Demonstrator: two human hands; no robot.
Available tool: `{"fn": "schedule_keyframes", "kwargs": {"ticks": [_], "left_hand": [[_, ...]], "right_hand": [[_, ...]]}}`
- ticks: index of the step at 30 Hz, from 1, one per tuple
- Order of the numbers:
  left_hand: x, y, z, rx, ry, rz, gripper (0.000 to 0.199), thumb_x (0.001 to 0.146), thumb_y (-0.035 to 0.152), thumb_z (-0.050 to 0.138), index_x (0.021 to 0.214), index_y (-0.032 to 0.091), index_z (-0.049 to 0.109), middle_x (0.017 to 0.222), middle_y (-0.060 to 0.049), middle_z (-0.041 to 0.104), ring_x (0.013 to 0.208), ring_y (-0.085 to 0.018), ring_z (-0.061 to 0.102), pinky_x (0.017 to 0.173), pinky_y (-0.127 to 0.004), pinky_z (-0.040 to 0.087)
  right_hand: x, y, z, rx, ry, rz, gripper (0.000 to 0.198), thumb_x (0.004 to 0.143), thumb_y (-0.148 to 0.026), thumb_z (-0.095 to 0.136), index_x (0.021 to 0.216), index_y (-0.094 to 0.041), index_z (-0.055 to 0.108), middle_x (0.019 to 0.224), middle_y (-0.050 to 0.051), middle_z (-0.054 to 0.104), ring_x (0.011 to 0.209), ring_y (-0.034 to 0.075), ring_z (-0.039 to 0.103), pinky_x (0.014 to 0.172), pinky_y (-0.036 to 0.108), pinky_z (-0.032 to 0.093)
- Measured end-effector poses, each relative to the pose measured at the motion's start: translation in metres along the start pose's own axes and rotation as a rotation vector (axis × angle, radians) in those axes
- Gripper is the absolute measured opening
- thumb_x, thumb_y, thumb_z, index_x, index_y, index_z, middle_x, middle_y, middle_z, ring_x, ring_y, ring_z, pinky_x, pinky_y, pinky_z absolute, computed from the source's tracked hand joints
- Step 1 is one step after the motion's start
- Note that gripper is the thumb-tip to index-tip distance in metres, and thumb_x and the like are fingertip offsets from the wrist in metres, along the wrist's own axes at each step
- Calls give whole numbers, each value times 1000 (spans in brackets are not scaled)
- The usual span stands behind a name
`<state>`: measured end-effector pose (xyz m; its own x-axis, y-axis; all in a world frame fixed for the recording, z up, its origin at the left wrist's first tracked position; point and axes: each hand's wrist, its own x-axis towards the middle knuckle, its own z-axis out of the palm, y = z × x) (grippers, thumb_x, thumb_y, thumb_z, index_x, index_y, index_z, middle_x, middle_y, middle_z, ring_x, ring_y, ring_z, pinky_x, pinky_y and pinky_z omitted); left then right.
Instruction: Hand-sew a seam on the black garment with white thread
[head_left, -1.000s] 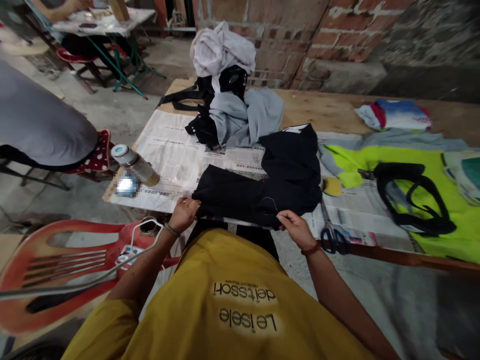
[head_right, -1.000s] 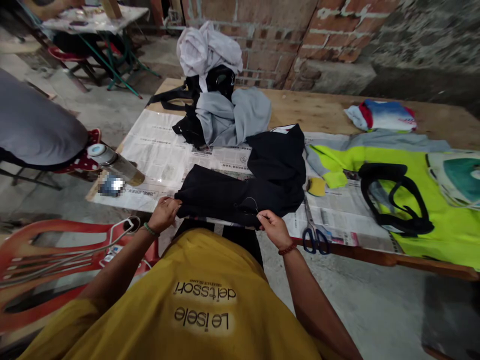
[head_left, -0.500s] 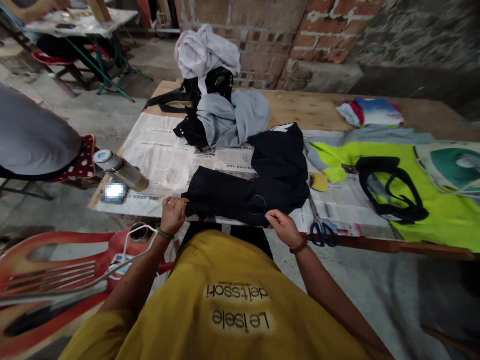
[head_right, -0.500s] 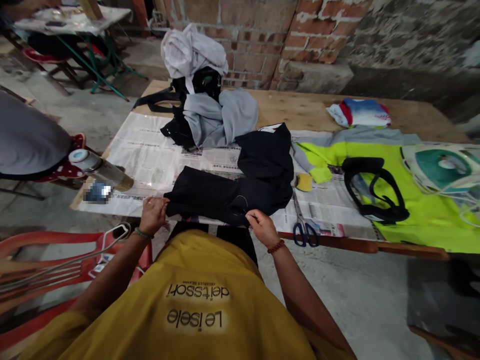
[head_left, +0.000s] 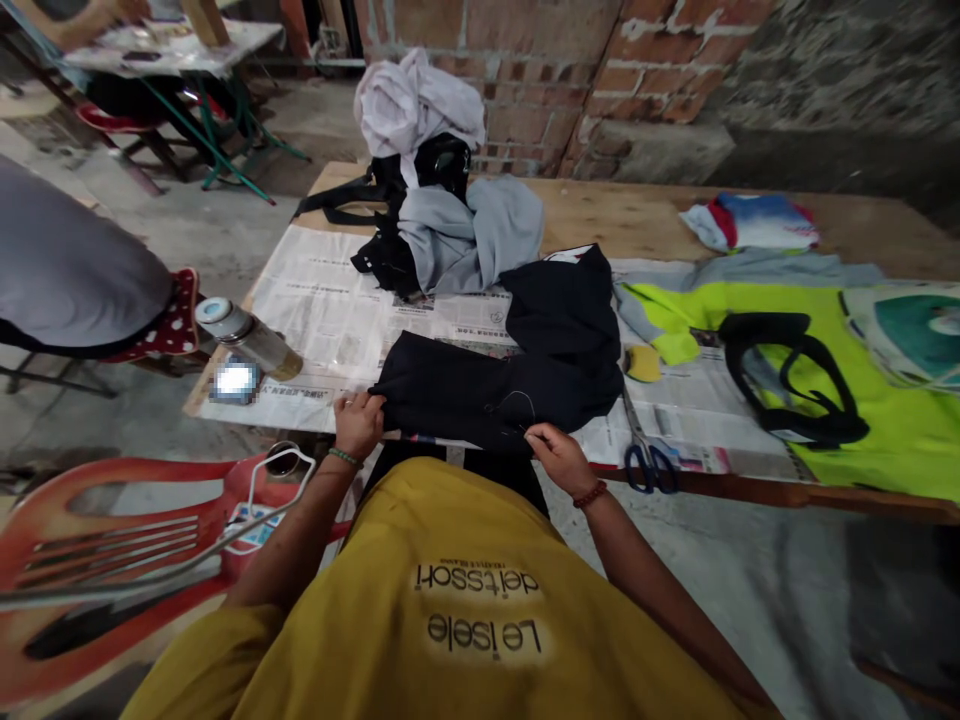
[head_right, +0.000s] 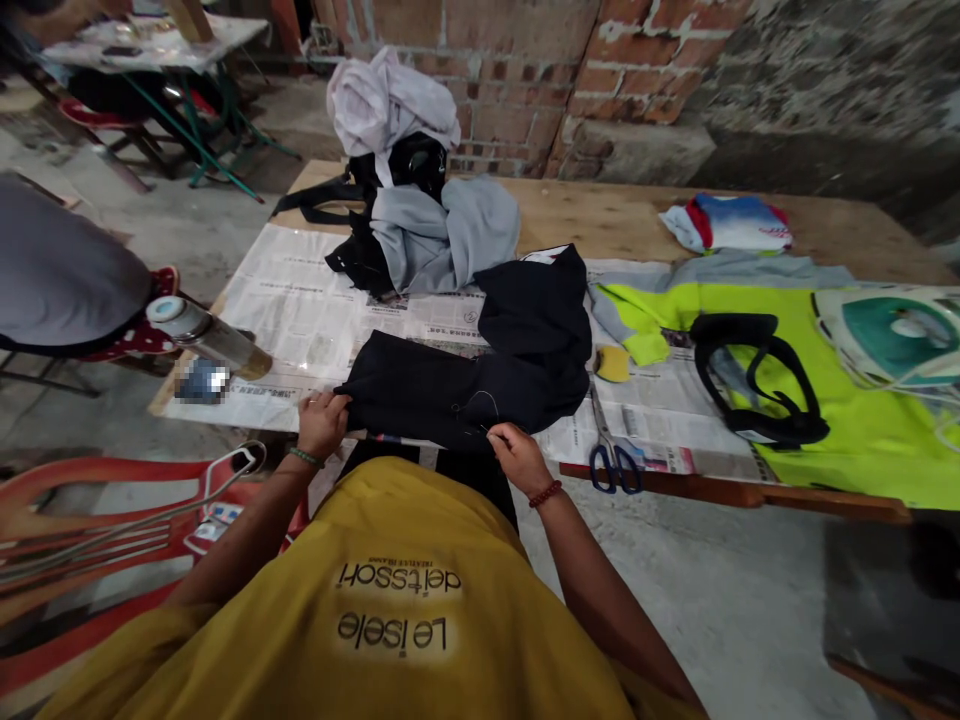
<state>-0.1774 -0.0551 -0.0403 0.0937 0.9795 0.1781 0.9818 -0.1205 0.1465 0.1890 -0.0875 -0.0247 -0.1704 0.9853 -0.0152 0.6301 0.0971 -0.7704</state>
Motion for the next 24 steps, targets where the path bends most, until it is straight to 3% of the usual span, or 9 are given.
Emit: {"fn": "schedule_keyframes", "kwargs": {"ticks": [5, 9, 12, 15, 19, 24], "left_hand": [[-3, 22, -14, 21, 103, -20, 38, 72, 11, 50, 106, 21, 63, 120, -11, 57, 103, -30, 50, 85, -47, 28], [-8, 56, -28, -142, 217, 181, 35, 76, 12, 48, 108, 20, 60, 121, -11, 56, 108, -27, 48, 88, -44, 30], [-6, 86, -29, -310, 130, 440, 24, 84, 18, 47, 102, 20, 62, 105, -7, 62, 97, -20, 52, 84, -37, 33], [1, 112, -24, -339, 39, 587, 19, 87, 27, 48, 93, 22, 65, 95, -5, 63, 88, -18, 52, 81, -36, 33], [8, 130, -14, -280, -17, 638, 17, 87, 33, 52, 88, 23, 66, 96, -4, 62, 91, -19, 50, 80, -38, 31], [10, 136, -7, -257, -44, 625, 18, 85, 33, 55, 97, 23, 64, 101, -4, 61, 94, -20, 49, 80, -39, 31]], "right_hand": [[-4, -1, 2, -14, 27, -74, 20, 87, -32, 43, 81, -19, 57, 76, 3, 60, 70, 14, 55, 68, 26, 44], [-9, -3, 1, -21, 33, -114, 18, 88, -29, 44, 81, -18, 57, 77, 3, 59, 71, 13, 55, 68, 25, 44], [-11, -5, 0, -43, 45, -162, 17, 88, -27, 44, 81, -19, 57, 76, 3, 58, 73, 14, 55, 70, 25, 43], [-12, -7, -2, -55, 52, -180, 17, 89, -27, 44, 81, -19, 57, 76, 3, 58, 73, 14, 55, 69, 26, 44], [-16, -9, -3, -61, 46, -179, 18, 90, -27, 43, 82, -19, 57, 76, 3, 58, 73, 14, 55, 69, 25, 44], [-20, -12, -4, -63, 44, -202, 16, 89, -26, 44, 83, -19, 57, 77, 3, 58, 74, 14, 56, 70, 25, 44]]}}
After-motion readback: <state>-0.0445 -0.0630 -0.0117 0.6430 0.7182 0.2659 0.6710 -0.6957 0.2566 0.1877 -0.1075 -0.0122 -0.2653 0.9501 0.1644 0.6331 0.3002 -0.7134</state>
